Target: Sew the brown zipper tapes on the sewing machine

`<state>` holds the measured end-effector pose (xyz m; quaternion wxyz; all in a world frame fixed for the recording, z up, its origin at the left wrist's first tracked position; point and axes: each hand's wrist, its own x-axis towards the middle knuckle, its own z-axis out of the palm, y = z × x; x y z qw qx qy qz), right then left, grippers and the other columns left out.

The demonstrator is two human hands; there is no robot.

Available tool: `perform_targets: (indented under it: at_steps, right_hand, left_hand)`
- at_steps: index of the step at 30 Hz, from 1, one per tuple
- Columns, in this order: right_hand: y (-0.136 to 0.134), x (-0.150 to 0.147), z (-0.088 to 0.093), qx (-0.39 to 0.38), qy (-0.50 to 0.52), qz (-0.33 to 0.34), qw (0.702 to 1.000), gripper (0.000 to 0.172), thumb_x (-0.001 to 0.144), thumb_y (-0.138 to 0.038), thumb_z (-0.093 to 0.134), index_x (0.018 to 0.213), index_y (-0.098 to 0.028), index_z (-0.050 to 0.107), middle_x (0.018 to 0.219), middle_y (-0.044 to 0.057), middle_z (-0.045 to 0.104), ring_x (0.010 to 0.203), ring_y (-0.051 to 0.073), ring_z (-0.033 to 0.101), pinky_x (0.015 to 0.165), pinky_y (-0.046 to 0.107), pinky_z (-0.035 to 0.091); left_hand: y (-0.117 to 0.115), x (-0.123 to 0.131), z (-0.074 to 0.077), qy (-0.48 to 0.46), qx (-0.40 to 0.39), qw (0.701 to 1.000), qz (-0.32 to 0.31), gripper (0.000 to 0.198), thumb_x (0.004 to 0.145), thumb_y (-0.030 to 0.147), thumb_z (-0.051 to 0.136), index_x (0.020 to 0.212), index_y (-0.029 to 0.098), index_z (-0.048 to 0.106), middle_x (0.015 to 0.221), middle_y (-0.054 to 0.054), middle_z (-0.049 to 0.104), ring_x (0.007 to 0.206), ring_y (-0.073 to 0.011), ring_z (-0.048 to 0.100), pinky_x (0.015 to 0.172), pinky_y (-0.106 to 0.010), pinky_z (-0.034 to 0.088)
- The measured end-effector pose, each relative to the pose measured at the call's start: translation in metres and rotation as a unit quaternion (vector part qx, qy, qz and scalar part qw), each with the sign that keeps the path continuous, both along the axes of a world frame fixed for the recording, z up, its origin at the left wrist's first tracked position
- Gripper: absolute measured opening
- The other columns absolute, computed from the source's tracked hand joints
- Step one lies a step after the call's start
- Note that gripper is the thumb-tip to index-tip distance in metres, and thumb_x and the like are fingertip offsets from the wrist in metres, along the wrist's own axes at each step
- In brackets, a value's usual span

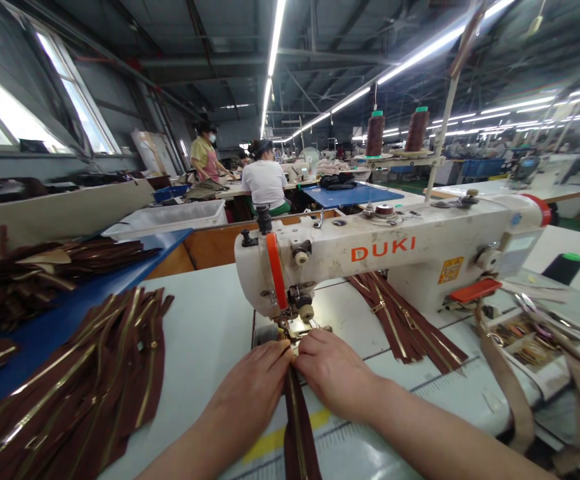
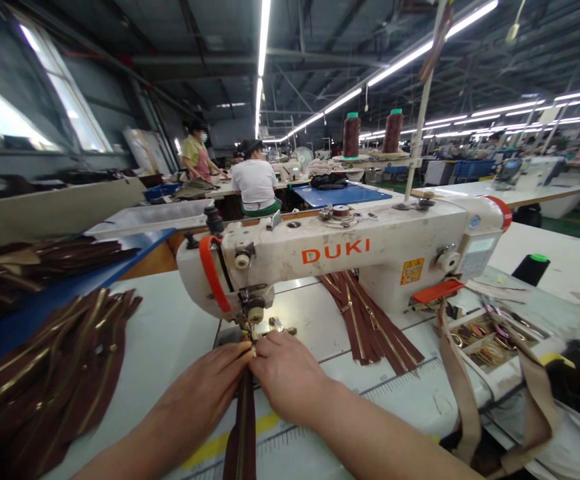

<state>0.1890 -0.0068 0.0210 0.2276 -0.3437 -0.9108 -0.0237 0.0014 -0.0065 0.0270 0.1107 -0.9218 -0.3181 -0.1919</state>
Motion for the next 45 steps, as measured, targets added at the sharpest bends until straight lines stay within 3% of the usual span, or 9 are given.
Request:
perform_targets:
  at_steps: [7, 17, 29, 32, 36, 40, 45]
  right_hand:
    - [0.001, 0.000, -0.002, -0.013, -0.008, -0.002, 1.000, 0.014, 0.092, -0.018, 0.049, 0.086, -0.015, 0.062, 0.085, 0.004, 0.061, 0.084, 0.019, 0.049, 0.079, 0.031, 0.039]
    - [0.001, -0.001, 0.000, 0.002, -0.003, -0.021, 1.000, 0.010, 0.090, -0.018, 0.053, 0.084, -0.017, 0.061, 0.083, 0.004, 0.060, 0.085, 0.020, 0.048, 0.076, 0.031, 0.039]
    - [0.005, 0.000, 0.003, -0.015, -0.010, -0.035, 0.999, 0.012, 0.091, -0.017, 0.051, 0.090, -0.017, 0.063, 0.087, 0.005, 0.061, 0.088, 0.020, 0.048, 0.077, 0.032, 0.040]
    - [0.000, 0.002, 0.005, -0.028, 0.004, -0.048, 0.998, 0.015, 0.091, -0.015, 0.049, 0.090, -0.017, 0.064, 0.085, 0.005, 0.060, 0.087, 0.020, 0.049, 0.079, 0.031, 0.040]
    - [-0.024, 0.007, 0.003, -0.059, 0.026, -0.054, 0.996, 0.016, 0.090, -0.013, 0.049, 0.084, -0.017, 0.063, 0.080, 0.004, 0.057, 0.084, 0.019, 0.048, 0.077, 0.030, 0.041]
    - [-0.057, 0.011, 0.000, -0.101, 0.063, -0.054, 0.991, 0.016, 0.089, -0.011, 0.049, 0.083, -0.018, 0.062, 0.082, 0.004, 0.056, 0.083, 0.019, 0.048, 0.073, 0.029, 0.041]
    - [-0.073, 0.009, -0.002, -0.128, 0.117, -0.085, 0.981, 0.019, 0.090, -0.009, 0.047, 0.080, -0.018, 0.061, 0.084, 0.004, 0.056, 0.084, 0.019, 0.048, 0.075, 0.031, 0.042]
  left_hand:
    - [-0.001, 0.000, -0.001, -0.007, -0.017, 1.000, 0.005, 0.031, 0.086, 0.005, 0.037, 0.104, 0.016, 0.059, 0.104, -0.009, 0.068, 0.096, -0.0210, 0.064, 0.087, -0.037, 0.054]
    - [0.000, 0.001, -0.001, -0.019, 0.025, 0.999, 0.007, 0.033, 0.087, 0.008, 0.034, 0.107, 0.014, 0.060, 0.103, -0.011, 0.069, 0.096, -0.0207, 0.066, 0.086, -0.035, 0.056]
    - [0.003, -0.003, -0.012, -0.017, 0.074, 0.997, 0.030, 0.034, 0.092, 0.014, 0.032, 0.110, 0.011, 0.061, 0.108, -0.012, 0.069, 0.099, -0.0206, 0.066, 0.085, -0.035, 0.056]
    - [-0.011, 0.000, -0.005, -0.028, 0.081, 0.996, 0.031, 0.034, 0.092, 0.013, 0.032, 0.108, 0.011, 0.062, 0.106, -0.012, 0.069, 0.099, -0.0213, 0.065, 0.085, -0.036, 0.056]
    - [-0.053, 0.008, 0.003, -0.022, 0.086, 0.996, -0.007, 0.034, 0.092, 0.007, 0.032, 0.106, 0.011, 0.062, 0.102, -0.010, 0.070, 0.096, -0.0207, 0.064, 0.088, -0.036, 0.054]
    - [-0.091, 0.019, -0.001, -0.037, 0.084, 0.995, -0.024, 0.031, 0.093, 0.011, 0.033, 0.105, 0.011, 0.062, 0.100, -0.009, 0.070, 0.094, -0.0199, 0.064, 0.084, -0.031, 0.054]
    - [-0.100, 0.029, -0.006, -0.014, 0.119, 0.993, 0.008, 0.032, 0.094, 0.012, 0.033, 0.104, 0.008, 0.062, 0.103, -0.011, 0.070, 0.096, -0.0230, 0.064, 0.081, -0.034, 0.052]
